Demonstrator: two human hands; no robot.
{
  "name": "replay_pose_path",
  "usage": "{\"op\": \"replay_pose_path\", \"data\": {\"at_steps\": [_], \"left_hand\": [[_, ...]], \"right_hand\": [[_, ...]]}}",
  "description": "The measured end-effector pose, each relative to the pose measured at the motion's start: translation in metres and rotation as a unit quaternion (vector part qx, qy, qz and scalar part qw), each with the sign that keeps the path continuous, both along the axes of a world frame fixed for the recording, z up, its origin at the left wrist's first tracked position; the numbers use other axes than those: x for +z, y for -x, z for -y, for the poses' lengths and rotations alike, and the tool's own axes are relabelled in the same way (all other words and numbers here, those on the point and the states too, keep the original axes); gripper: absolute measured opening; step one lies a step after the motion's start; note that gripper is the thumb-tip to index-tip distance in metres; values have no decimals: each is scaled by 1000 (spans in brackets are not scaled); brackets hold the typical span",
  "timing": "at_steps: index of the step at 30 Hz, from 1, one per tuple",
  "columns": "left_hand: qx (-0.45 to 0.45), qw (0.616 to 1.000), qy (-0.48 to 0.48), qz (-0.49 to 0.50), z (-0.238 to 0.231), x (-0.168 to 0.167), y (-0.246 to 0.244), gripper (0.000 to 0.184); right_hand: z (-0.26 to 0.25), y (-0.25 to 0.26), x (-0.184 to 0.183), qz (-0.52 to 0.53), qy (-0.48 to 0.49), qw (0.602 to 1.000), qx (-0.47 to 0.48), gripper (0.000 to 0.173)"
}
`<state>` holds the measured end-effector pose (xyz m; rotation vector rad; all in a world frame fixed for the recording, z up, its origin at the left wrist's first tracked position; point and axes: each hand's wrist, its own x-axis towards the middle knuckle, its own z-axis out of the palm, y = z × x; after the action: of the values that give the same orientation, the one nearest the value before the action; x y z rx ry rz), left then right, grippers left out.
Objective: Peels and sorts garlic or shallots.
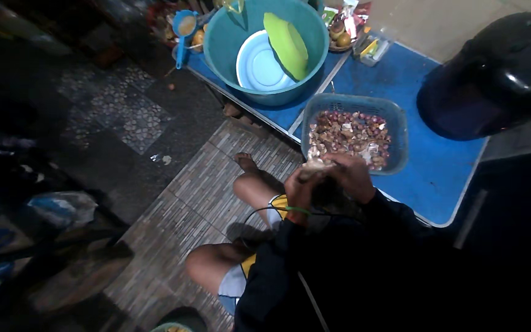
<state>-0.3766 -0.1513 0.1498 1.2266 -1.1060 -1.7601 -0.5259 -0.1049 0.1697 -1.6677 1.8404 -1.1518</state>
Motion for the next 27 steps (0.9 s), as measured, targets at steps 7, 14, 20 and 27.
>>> {"op": "replay_pose_path", "data": {"at_steps": [7,14,20,27], "left_hand": [[33,997,-68,-18,0,0,2,19],[81,983,-163,-33,-2,-2,5,8],[93,952,-274,-102,-6,-10,8,17],[83,957,-251,-117,-6,-20,-3,15]], "right_hand": [[3,-8,-12,32,-4,999,-17,24],[5,-18,-27,-19,30,999,-37,24],[9,-21,-32,-67,55,995,-43,22],[4,10,-31,267,-10,960,-78,31]]}}
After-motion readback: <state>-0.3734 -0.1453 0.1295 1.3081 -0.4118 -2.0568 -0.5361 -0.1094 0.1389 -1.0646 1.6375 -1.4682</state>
